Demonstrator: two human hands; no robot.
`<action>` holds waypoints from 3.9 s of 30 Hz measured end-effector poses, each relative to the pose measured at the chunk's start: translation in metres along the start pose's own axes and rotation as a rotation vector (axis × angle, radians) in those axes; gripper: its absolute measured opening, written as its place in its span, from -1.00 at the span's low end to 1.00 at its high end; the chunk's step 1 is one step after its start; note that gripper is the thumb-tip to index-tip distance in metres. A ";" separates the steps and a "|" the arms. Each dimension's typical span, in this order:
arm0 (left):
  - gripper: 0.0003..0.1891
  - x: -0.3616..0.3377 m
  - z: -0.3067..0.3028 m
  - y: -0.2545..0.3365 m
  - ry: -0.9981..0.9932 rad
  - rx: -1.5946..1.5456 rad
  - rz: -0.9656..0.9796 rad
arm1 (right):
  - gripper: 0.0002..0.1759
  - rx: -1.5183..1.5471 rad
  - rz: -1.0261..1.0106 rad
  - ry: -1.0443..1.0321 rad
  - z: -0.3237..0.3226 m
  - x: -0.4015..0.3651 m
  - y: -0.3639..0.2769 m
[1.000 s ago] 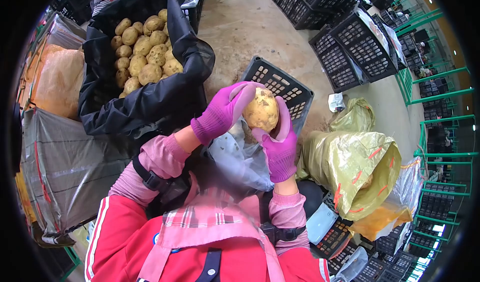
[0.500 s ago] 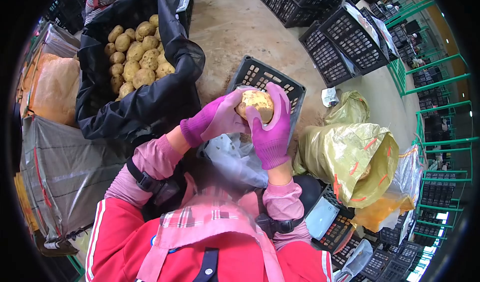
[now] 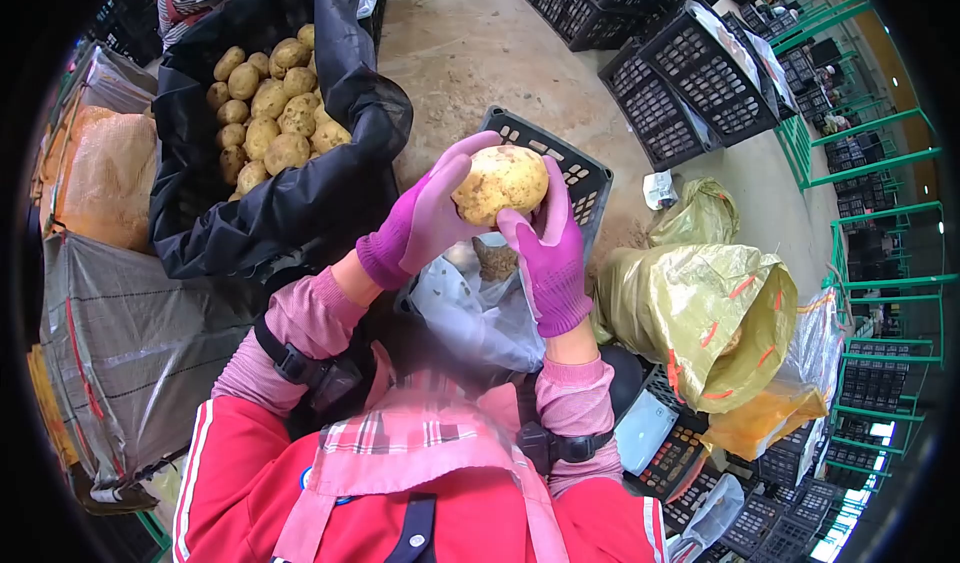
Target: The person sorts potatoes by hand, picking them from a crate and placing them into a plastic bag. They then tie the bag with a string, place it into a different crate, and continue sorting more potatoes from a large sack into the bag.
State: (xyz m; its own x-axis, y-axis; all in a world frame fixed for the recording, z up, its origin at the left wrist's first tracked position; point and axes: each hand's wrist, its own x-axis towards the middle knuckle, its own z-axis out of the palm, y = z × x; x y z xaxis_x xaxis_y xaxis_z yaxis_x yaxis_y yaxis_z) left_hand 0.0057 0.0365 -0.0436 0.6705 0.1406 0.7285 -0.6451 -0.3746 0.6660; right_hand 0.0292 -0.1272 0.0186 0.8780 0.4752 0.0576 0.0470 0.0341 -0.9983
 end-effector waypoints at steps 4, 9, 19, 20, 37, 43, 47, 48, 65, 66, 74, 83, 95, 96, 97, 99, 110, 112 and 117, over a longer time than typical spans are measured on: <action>-0.27 0.001 -0.003 0.004 -0.023 0.179 -0.003 | -0.22 -0.160 -0.116 0.037 0.013 0.000 -0.008; -0.24 0.010 -0.007 0.026 -0.022 0.132 -0.260 | -0.21 -0.510 -0.244 0.187 0.019 0.006 0.001; -0.57 0.009 -0.006 0.019 0.116 -0.140 -0.446 | -0.11 -0.068 -0.107 0.055 0.014 0.007 -0.005; -0.57 0.010 -0.007 0.018 0.111 -0.055 -0.408 | -0.11 0.015 -0.114 0.060 0.017 0.005 -0.007; -0.41 0.019 -0.021 0.042 -0.147 -1.046 -1.166 | -0.27 -0.003 -0.275 -0.105 -0.005 0.001 -0.003; -0.48 0.012 -0.011 0.039 -0.117 -0.932 -0.764 | -0.56 -0.376 -0.309 0.129 0.002 0.003 -0.008; -0.44 0.013 -0.020 0.047 -0.154 -0.853 -0.697 | -0.53 -0.437 -0.440 0.166 0.001 0.003 -0.007; -0.42 0.013 -0.021 0.049 -0.153 -0.841 -0.696 | -0.52 -0.421 -0.454 0.164 -0.001 0.004 -0.008; -0.26 0.008 -0.038 0.037 -0.088 -0.245 -0.370 | -0.27 -0.231 -0.138 0.006 0.016 -0.001 -0.018; -0.23 0.008 -0.043 0.039 -0.111 -0.282 -0.337 | -0.28 -0.163 -0.110 -0.002 0.016 -0.002 -0.023; -0.50 0.009 -0.045 0.051 0.235 -0.061 -0.310 | -0.25 -0.083 -0.095 0.032 0.050 0.004 -0.033; -0.62 -0.026 -0.036 0.040 -0.542 0.337 -0.611 | -0.38 -0.589 -0.906 -0.367 0.170 0.079 -0.082; -0.53 -0.036 -0.039 0.046 -1.011 0.510 -0.636 | -0.57 -0.751 -0.887 -0.320 0.157 0.155 -0.051; -0.55 -0.038 -0.041 0.054 -0.979 0.495 -0.622 | -0.57 -0.662 -0.758 -0.266 0.128 0.159 -0.036; -0.56 -0.042 -0.045 0.062 -0.953 0.475 -0.606 | -0.57 -0.576 -0.629 -0.197 0.095 0.165 -0.015; -0.56 -0.049 -0.048 0.070 -0.939 0.434 -0.515 | -0.58 -0.637 -0.373 -0.077 0.022 0.177 0.046; -0.51 -0.035 -0.030 0.057 -1.195 0.425 -0.670 | -0.44 -1.219 0.890 -0.530 -0.062 0.077 0.373; -0.49 -0.036 -0.027 0.048 -1.141 0.444 -0.644 | -0.42 -1.091 0.969 -0.422 -0.057 0.063 0.414; -0.47 -0.022 -0.021 0.030 -1.151 0.454 -0.696 | -0.49 -1.023 0.988 -0.299 -0.021 0.040 0.417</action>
State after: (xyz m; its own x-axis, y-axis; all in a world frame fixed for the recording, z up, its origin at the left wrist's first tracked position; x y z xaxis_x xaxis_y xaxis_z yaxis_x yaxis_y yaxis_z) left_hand -0.0361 0.0420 -0.0367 0.8588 -0.3149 -0.4042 -0.0400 -0.8277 0.5598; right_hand 0.0941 -0.1120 -0.3954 0.6287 0.0990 -0.7713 -0.0815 -0.9780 -0.1920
